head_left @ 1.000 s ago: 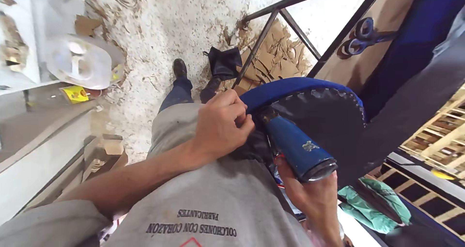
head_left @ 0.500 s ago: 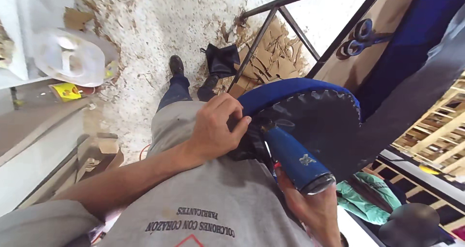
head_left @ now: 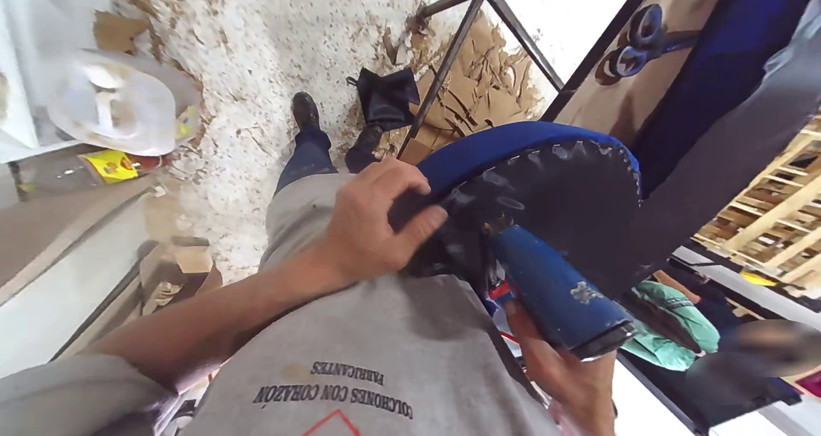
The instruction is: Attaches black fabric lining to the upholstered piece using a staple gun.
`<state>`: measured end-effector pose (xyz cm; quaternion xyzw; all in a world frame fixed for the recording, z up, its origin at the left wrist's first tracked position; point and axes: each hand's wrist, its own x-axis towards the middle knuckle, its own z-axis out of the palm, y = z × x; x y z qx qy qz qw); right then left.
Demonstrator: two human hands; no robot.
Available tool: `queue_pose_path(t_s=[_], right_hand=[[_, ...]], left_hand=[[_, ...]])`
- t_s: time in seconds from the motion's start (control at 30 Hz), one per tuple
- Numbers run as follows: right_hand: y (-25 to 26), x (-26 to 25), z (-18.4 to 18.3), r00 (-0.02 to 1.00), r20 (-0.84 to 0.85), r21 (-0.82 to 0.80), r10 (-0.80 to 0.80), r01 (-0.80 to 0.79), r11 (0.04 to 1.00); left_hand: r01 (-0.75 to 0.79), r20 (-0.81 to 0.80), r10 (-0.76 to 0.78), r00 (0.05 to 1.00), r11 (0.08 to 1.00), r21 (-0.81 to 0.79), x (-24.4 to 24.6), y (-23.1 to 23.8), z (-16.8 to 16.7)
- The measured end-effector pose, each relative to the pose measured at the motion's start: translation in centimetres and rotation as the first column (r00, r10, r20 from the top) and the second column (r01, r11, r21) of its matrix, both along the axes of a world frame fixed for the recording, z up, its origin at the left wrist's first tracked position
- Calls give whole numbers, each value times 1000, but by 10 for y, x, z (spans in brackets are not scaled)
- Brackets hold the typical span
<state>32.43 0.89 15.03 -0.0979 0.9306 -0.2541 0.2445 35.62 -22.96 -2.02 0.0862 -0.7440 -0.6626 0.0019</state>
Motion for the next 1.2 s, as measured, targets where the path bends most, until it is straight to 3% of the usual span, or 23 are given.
queue_pose_path(t_s=[0.1, 0.63, 0.9, 1.2], right_hand=[[-8, 3, -4, 999, -1, 43, 52, -52, 998], [-26, -5, -19, 994, 27, 45, 102, -103, 994], [-7, -7, 4, 991, 71, 43, 110, -114, 993], [-26, -9, -5, 972, 94, 20, 213, -216, 976]], left_hand=[[-26, -22, 25, 999, 996, -86, 1, 7, 0], [-17, 59, 19, 998, 999, -32, -1, 7, -4], [81, 57, -88, 995, 990, 113, 14, -4, -16], [95, 80, -110, 991, 981, 168, 17, -6, -19]])
